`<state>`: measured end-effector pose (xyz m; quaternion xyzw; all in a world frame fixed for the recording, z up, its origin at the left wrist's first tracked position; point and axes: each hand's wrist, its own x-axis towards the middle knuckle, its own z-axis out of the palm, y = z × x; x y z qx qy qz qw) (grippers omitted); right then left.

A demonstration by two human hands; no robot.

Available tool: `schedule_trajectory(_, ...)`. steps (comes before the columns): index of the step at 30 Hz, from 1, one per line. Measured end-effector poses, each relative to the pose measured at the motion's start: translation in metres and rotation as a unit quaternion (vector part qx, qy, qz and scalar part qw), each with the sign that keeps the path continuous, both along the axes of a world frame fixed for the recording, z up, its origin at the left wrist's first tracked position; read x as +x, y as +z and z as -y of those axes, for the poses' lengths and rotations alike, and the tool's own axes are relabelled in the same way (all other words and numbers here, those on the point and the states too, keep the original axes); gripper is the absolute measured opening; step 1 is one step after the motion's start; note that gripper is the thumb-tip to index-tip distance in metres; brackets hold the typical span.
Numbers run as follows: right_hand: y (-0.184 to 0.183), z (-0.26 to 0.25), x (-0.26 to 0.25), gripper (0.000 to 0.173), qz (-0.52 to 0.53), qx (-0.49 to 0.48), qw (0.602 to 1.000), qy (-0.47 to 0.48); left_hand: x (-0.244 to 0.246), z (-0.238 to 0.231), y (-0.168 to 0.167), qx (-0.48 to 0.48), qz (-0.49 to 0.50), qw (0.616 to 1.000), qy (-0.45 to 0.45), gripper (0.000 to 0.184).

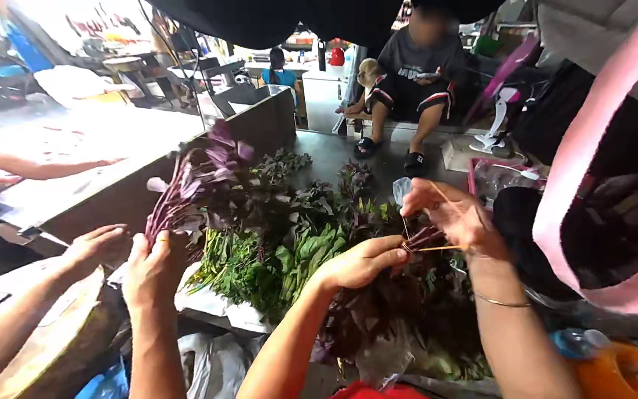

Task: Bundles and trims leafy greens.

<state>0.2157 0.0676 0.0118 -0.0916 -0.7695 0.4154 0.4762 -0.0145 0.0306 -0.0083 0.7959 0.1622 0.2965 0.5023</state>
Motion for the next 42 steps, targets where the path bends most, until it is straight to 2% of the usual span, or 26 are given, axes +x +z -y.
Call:
schedule_trajectory(2, 0.031, 0.028, -0.012, 0.054, 0.172, 0.193, 0.961, -0.1, 0.0, 0.008, 0.009, -0.003, -0.026, 0.999, 0.046, 0.029)
schedule_trajectory(3, 0.034, 0.048, -0.026, 0.041, 0.224, 0.284, 0.922, -0.139, -0.001, 0.03, 0.038, -0.024, -0.048, 0.993, 0.105, 0.03)
schedule_trajectory(4, 0.027, 0.067, -0.042, 0.031, 0.238, 0.349, 0.893, -0.152, 0.002, 0.064, 0.091, -0.099, -0.109, 0.97, 0.194, 0.031)
schedule_trajectory(5, 0.012, 0.083, -0.056, 0.024, 0.209, 0.375, 0.892, -0.143, 0.009, 0.087, 0.136, -0.176, -0.149, 0.931, 0.282, 0.033)
schedule_trajectory(7, -0.029, 0.1, -0.072, 0.021, 0.052, 0.279, 0.955, -0.09, 0.013, 0.099, 0.162, -0.237, -0.12, 0.888, 0.375, 0.034)
schedule_trajectory(8, -0.046, 0.103, -0.076, 0.026, -0.063, 0.161, 0.982, -0.072, 0.008, 0.095, 0.149, -0.226, -0.066, 0.891, 0.387, 0.034)
schedule_trajectory(9, -0.056, 0.102, -0.076, 0.035, -0.177, 0.033, 0.982, -0.053, -0.001, 0.081, 0.117, -0.185, 0.009, 0.911, 0.369, 0.033)
schedule_trajectory(11, -0.061, 0.086, -0.063, 0.05, -0.314, -0.149, 0.937, -0.042, -0.019, 0.021, 0.01, -0.042, 0.187, 0.952, 0.239, 0.03)
schedule_trajectory(12, -0.063, 0.071, -0.056, 0.059, -0.345, -0.202, 0.916, -0.041, -0.022, 0.005, -0.019, -0.029, 0.213, 0.958, 0.188, 0.027)
schedule_trajectory(14, -0.073, 0.034, -0.042, 0.075, -0.306, -0.237, 0.922, -0.028, -0.021, 0.004, -0.031, -0.035, 0.176, 0.975, 0.129, 0.024)
schedule_trajectory(16, -0.074, 0.003, -0.028, 0.082, -0.186, -0.205, 0.96, 0.026, -0.014, 0.009, -0.027, -0.038, 0.094, 0.992, 0.081, 0.025)
schedule_trajectory(18, -0.046, -0.012, -0.017, 0.075, -0.023, -0.066, 0.996, 0.052, -0.005, 0.006, -0.026, -0.053, 0.009, 0.997, 0.059, 0.028)
schedule_trajectory(19, -0.025, -0.006, -0.018, 0.066, 0.065, 0.038, 0.997, 0.014, -0.003, 0.004, -0.028, -0.057, -0.017, 0.996, 0.065, 0.029)
schedule_trajectory(21, 0.007, 0.032, -0.035, 0.044, 0.215, 0.256, 0.936, -0.109, -0.002, 0.002, -0.031, -0.059, 0.002, 0.991, 0.123, 0.031)
schedule_trajectory(22, 0.011, 0.057, -0.047, 0.034, 0.248, 0.341, 0.895, -0.146, -0.003, 0.001, -0.03, -0.064, 0.021, 0.986, 0.152, 0.031)
schedule_trajectory(23, 0.005, 0.08, -0.059, 0.024, 0.226, 0.382, 0.885, -0.141, -0.005, -0.001, -0.03, -0.076, 0.047, 0.98, 0.176, 0.029)
schedule_trajectory(25, -0.027, 0.103, -0.071, 0.017, 0.08, 0.329, 0.938, -0.072, -0.011, -0.003, -0.036, -0.09, 0.136, 0.965, 0.203, 0.024)
schedule_trajectory(27, -0.056, 0.104, -0.071, 0.03, -0.113, 0.097, 0.988, -0.033, -0.018, 0.006, -0.036, -0.073, 0.227, 0.946, 0.219, 0.021)
schedule_trajectory(29, -0.063, 0.081, -0.059, 0.055, -0.245, -0.102, 0.964, -0.014, -0.023, 0.017, -0.034, -0.039, 0.271, 0.941, 0.199, 0.02)
schedule_trajectory(31, -0.067, 0.048, -0.046, 0.067, -0.264, -0.188, 0.946, 0.008, -0.024, 0.026, -0.032, 0.004, 0.203, 0.964, 0.173, 0.025)
schedule_trajectory(33, -0.061, 0.021, -0.032, 0.071, -0.147, -0.139, 0.979, 0.004, -0.018, 0.03, -0.028, 0.031, 0.067, 0.986, 0.15, 0.03)
schedule_trajectory(35, -0.036, 0.016, -0.021, 0.069, 0.025, 0.011, 0.998, -0.056, -0.008, 0.029, -0.025, 0.026, -0.057, 0.986, 0.154, 0.031)
schedule_trajectory(36, -0.021, 0.028, -0.022, 0.064, 0.113, 0.104, 0.982, -0.112, -0.004, 0.027, -0.025, 0.02, -0.086, 0.98, 0.177, 0.031)
schedule_trajectory(38, -0.005, 0.064, -0.034, 0.038, 0.234, 0.277, 0.913, -0.188, 0.001, 0.024, -0.026, 0.009, -0.079, 0.965, 0.249, 0.029)
schedule_trajectory(40, -0.018, 0.097, -0.053, 0.02, 0.219, 0.35, 0.895, -0.168, 0.001, 0.023, -0.03, 0.013, -0.041, 0.945, 0.324, 0.029)
schedule_trajectory(42, -0.046, 0.109, -0.064, 0.017, 0.083, 0.284, 0.948, -0.117, -0.001, 0.028, -0.033, 0.03, 0.016, 0.928, 0.372, 0.029)
